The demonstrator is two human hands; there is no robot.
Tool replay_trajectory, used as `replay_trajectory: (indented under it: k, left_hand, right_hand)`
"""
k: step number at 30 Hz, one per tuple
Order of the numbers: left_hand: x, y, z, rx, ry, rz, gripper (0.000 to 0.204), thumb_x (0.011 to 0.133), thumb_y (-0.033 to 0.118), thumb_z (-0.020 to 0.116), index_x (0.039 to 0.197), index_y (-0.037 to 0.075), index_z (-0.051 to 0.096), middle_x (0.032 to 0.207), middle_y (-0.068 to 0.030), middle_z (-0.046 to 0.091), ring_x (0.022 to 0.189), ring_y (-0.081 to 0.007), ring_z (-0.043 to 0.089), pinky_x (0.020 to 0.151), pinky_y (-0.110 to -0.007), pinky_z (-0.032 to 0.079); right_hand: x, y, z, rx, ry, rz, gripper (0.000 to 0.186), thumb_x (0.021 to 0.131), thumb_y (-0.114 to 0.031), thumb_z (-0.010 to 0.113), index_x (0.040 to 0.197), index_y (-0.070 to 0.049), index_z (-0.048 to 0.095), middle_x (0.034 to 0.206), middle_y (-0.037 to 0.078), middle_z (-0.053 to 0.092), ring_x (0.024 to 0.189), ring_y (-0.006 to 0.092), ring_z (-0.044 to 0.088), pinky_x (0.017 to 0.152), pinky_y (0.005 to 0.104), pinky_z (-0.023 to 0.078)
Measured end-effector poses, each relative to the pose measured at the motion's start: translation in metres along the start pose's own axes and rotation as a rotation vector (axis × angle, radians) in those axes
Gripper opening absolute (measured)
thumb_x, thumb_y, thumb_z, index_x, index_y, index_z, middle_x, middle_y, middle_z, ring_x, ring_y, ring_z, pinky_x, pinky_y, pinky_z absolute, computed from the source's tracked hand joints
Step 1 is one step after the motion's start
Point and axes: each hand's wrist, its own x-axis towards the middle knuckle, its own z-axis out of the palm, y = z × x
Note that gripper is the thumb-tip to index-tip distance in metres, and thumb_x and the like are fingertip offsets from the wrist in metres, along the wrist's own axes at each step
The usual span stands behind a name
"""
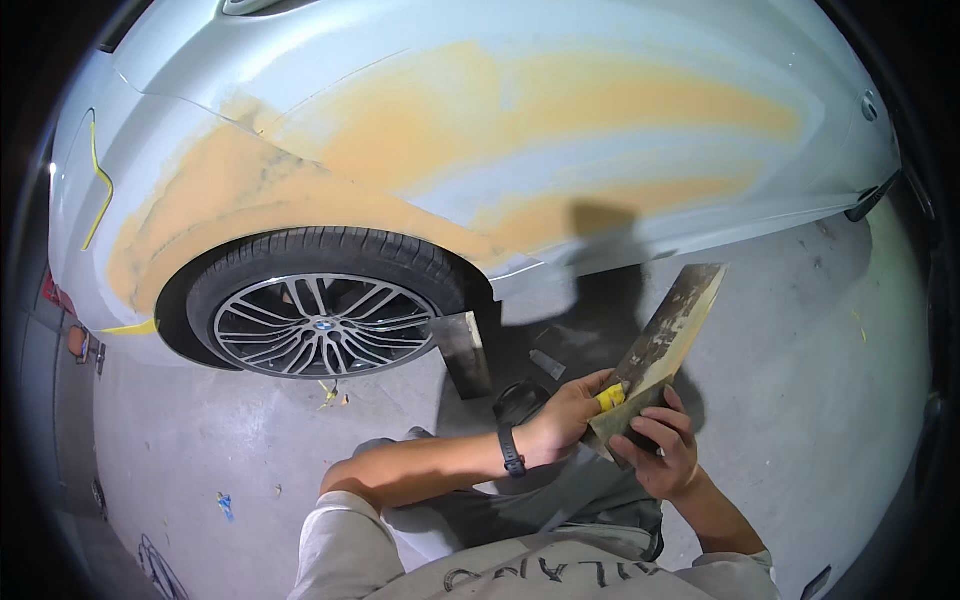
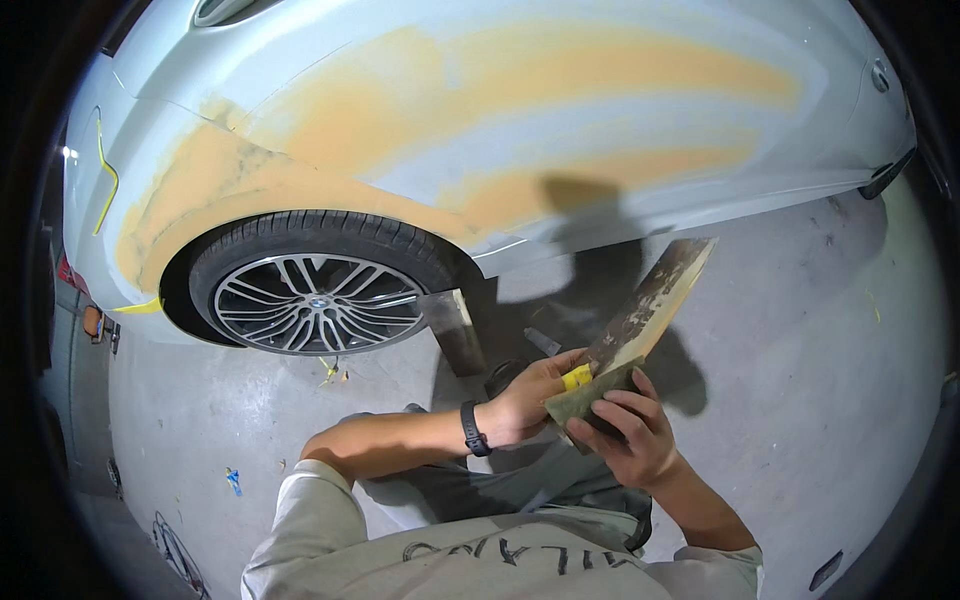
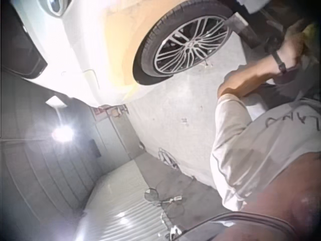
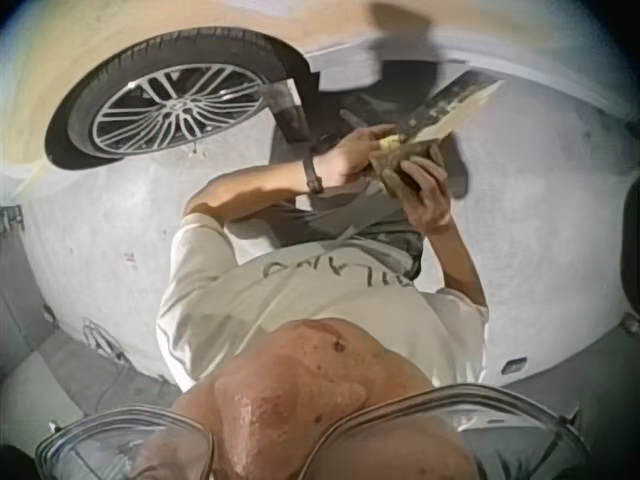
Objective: The person applies yellow body filler to a white car's wheel arch using a spreader, then smooths and levels the filler with a sanding block. The person repeatedly applies and sands the filler to achieve a smooth surface.
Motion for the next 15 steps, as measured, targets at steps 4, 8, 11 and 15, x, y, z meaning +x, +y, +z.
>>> replay_trajectory:
  k: [4,8,11,15]
  left_hand:
    - [-0.019,0.005,-0.007,-0.023,-0.049,0.066,0.047,0.109,0.007,0.057,0.155,-0.003,0.049,0.135,-0.0057,0.067,0.115,-0.0085,0.063,0.100,-0.025,0.053]
    - [-0.028,0.006,-0.033,0.002,-0.082,0.035,0.047,0.110,0.007,0.057,0.155,-0.004,0.049,0.137,-0.0055,0.066,0.116,-0.0069,0.062,0.101,-0.023,0.051]
    - [-0.022,0.006,-0.050,0.080,-0.030,0.065,0.047,0.111,0.011,0.056,0.154,-0.006,0.048,0.135,-0.0043,0.066,0.112,-0.0054,0.063,0.098,-0.023,0.052]
    - [-0.008,0.003,-0.067,0.153,0.030,-0.047,0.050,0.112,0.015,0.057,0.156,-0.006,0.046,0.134,-0.0023,0.066,0.109,-0.0042,0.062,0.094,-0.023,0.054]
  right_hand:
    - [-0.023,0.009,-0.011,-0.077,-0.030,-0.024,0.030,0.072,-0.006,0.088,0.100,-0.014,0.084,0.115,0.006,0.064,0.115,0.0288,0.061,0.113,0.0622,0.048]
    - [-0.041,0.033,-0.042,-0.295,-0.239,0.088,0.026,0.083,-0.004,0.079,0.109,-0.009,0.081,0.115,0.011,0.065,0.108,0.0308,0.064,0.111,0.0605,0.050]
    - [-0.005,0.049,-0.067,-0.155,-0.012,0.530,0.023,0.098,0.000,0.065,0.119,0.000,0.075,0.117,0.017,0.067,0.105,0.0329,0.067,0.104,0.0473,0.052]
    - [0.110,0.049,-0.052,-0.101,0.512,0.679,0.018,0.102,-0.001,0.061,0.114,0.007,0.072,0.114,0.020,0.072,0.106,0.0351,0.070,0.097,0.0382,0.053]
